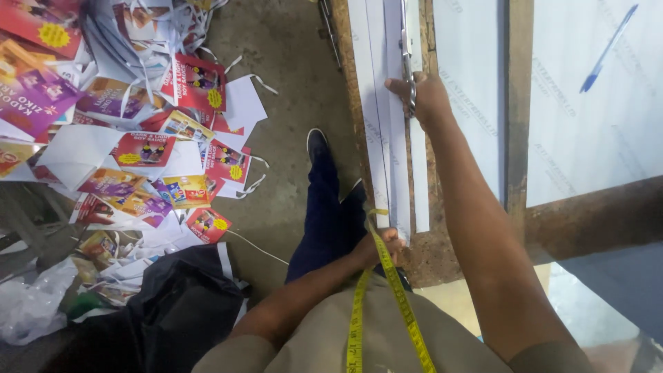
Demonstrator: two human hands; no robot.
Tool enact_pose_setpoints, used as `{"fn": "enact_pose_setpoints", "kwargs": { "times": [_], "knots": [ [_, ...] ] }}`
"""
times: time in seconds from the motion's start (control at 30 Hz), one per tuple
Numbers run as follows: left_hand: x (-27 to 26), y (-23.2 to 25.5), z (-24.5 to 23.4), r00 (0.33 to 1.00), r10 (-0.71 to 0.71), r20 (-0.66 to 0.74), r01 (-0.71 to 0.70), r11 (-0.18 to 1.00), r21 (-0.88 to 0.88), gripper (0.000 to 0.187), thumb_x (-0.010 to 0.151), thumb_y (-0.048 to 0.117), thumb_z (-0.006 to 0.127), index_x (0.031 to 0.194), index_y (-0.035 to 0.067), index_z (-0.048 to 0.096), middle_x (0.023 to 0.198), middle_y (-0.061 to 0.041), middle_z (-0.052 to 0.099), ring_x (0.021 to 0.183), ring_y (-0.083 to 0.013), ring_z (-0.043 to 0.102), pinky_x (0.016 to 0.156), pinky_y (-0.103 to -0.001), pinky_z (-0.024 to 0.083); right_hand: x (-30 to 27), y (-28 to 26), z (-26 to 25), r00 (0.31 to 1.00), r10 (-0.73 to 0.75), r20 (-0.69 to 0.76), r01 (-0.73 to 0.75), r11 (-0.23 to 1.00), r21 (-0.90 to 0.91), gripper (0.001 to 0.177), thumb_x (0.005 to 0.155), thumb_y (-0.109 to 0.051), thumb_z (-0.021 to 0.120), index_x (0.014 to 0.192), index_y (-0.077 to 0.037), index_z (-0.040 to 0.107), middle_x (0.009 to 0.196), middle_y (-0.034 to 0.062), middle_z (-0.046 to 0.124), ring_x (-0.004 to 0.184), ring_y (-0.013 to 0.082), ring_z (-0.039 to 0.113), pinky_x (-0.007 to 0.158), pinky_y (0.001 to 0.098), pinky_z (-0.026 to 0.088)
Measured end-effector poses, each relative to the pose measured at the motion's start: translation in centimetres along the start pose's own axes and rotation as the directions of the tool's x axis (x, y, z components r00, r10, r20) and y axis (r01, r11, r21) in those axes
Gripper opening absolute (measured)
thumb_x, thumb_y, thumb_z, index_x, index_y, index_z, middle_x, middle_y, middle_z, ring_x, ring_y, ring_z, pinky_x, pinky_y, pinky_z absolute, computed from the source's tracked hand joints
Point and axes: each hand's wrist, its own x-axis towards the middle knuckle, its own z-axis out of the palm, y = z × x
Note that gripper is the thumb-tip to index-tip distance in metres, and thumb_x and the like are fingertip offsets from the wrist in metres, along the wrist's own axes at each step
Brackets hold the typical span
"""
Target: The person uses a pair of scissors to cut a large white sheet of paper into long, narrow strips. The person holds the paper steady with one hand while cutting along the length of the sheet with the other. The cut strips fall onto a pile of discarded paper and packaging on the floor.
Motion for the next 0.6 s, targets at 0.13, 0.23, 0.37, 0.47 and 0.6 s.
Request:
{"fn": "enact_pose_setpoints", "kwargs": {
  "times": [0.13, 0.23, 0.37, 0.47, 0.6],
  "knots": [
    [0.2, -0.7, 0.1, 1.000, 0.020, -0.014, -0.020, 1.000, 0.010, 0.049, 0.099, 0.061, 0.063, 0.083, 0.015, 0.057, 0.065, -0.002, 0.073, 0.051, -0.0065, 0.061, 0.049, -0.022, 0.040, -0.3, -0.6, -0.2, 1.000, -0.003, 0.002, 0.003, 0.997, -0.071, 0.050, 0.095, -0.057, 0.083, 0.091, -0.011, 0.063, 0.073, 0.0001, 0.063, 0.060, 0.0114, 0.056, 0.056, 0.0275, 0.045],
    [0.6, -1.1, -0.1, 0.999, 0.031, 0.030, -0.029, 0.997, -0.066, 0.040, 0.101, 0.049, 0.065, 0.086, 0.012, 0.057, 0.064, -0.004, 0.072, 0.049, -0.0072, 0.059, 0.047, -0.022, 0.040, 0.8, -1.2, -0.4, 1.000, -0.001, 0.030, 0.005, 0.992, -0.123, 0.048, 0.099, -0.055, 0.077, 0.092, -0.011, 0.059, 0.072, 0.0011, 0.063, 0.059, 0.0139, 0.058, 0.056, 0.0304, 0.047],
    [0.4, -0.5, -0.3, 1.000, -0.001, 0.024, 0.001, 1.000, 0.000, 0.039, 0.103, 0.048, 0.065, 0.086, 0.013, 0.058, 0.070, -0.003, 0.074, 0.055, -0.0091, 0.063, 0.051, -0.026, 0.046, 2.2, -2.6, -0.6, 0.991, -0.093, 0.098, 0.088, 0.995, 0.048, 0.048, 0.100, -0.049, 0.079, 0.077, -0.014, 0.054, 0.070, -0.0028, 0.058, 0.056, 0.0094, 0.048, 0.056, 0.0244, 0.040],
    [0.3, -0.8, -0.3, 0.999, 0.031, 0.024, -0.031, 1.000, 0.002, 0.042, 0.103, 0.052, 0.064, 0.085, 0.014, 0.059, 0.070, -0.003, 0.074, 0.055, -0.0082, 0.063, 0.051, -0.024, 0.044, 1.9, -3.1, -0.6, 0.994, -0.075, 0.077, 0.068, 0.994, 0.091, 0.046, 0.098, -0.049, 0.080, 0.078, -0.017, 0.053, 0.068, -0.0021, 0.056, 0.057, 0.0121, 0.048, 0.059, 0.0292, 0.040],
    [0.4, 0.1, 0.0, 0.997, -0.072, -0.036, 0.074, 0.996, 0.052, 0.044, 0.102, 0.045, 0.068, 0.074, 0.017, 0.047, 0.068, -0.003, 0.074, 0.053, -0.0075, 0.060, 0.050, -0.027, 0.039, 2.3, -2.4, -0.5, 0.998, -0.065, 0.027, 0.064, 0.997, 0.046, 0.043, 0.098, -0.043, 0.079, 0.078, -0.015, 0.053, 0.074, -0.0009, 0.058, 0.061, 0.0134, 0.051, 0.058, 0.0295, 0.043]
  ]
}}
